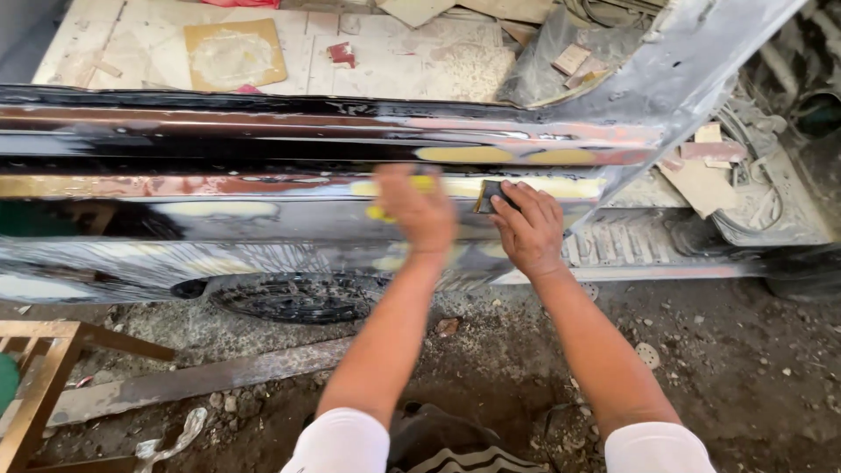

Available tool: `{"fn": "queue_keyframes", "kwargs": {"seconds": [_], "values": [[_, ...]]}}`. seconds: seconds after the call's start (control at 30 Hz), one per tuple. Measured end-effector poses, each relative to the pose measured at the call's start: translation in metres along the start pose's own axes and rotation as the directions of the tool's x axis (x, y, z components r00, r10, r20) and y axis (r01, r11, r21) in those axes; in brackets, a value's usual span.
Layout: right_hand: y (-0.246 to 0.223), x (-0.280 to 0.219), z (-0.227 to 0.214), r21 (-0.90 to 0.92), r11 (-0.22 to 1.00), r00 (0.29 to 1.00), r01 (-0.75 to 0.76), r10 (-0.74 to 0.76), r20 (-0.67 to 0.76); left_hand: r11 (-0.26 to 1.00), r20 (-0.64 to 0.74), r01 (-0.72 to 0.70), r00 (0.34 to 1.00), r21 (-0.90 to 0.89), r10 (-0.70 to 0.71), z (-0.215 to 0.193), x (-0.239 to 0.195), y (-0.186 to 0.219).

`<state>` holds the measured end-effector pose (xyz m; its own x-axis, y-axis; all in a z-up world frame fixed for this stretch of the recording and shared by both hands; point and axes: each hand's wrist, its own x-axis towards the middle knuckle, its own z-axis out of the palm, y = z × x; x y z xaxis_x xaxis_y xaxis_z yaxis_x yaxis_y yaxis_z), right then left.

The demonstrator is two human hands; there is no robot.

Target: The person wets a sanding block in a bucket of water and then uses it to sand the side of a car door. They wipe the sanded area with a yellow cloth and continue sanding and wiping the surface repeatedly.

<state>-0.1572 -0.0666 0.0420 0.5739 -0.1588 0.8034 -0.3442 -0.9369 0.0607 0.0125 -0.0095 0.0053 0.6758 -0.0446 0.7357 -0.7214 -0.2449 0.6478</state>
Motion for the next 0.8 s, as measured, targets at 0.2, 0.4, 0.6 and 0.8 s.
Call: {"fn": "queue_keyframes", "kwargs": {"seconds": [0.2, 0.4, 0.6, 0.8], "values": [[0.039, -0.015, -0.027, -0.050, 0.999, 1.000, 0.015, -0.014, 0.021, 0.838, 0.227, -0.486, 0.812, -0.249, 0.539, -0.024, 0.006, 0.060], [0.039, -0.020, -0.018, 0.035, 0.999, 0.999, -0.028, 0.029, -0.016, 0.992, -0.023, -0.118, 0.993, 0.036, 0.119, -0.062, 0.057, -0.114], [0.037, -0.027, -0.007, 0.085, 0.992, 0.993, -0.089, 0.095, -0.072, 0.978, -0.117, -0.060, 0.989, 0.201, 0.085, -0.046, 0.045, -0.077], [0.045, -0.032, -0.012, 0.061, 0.993, 0.991, -0.105, 0.110, -0.083, 0.887, 0.229, -0.439, 0.857, -0.147, 0.462, 0.013, -0.021, 0.069]]}}
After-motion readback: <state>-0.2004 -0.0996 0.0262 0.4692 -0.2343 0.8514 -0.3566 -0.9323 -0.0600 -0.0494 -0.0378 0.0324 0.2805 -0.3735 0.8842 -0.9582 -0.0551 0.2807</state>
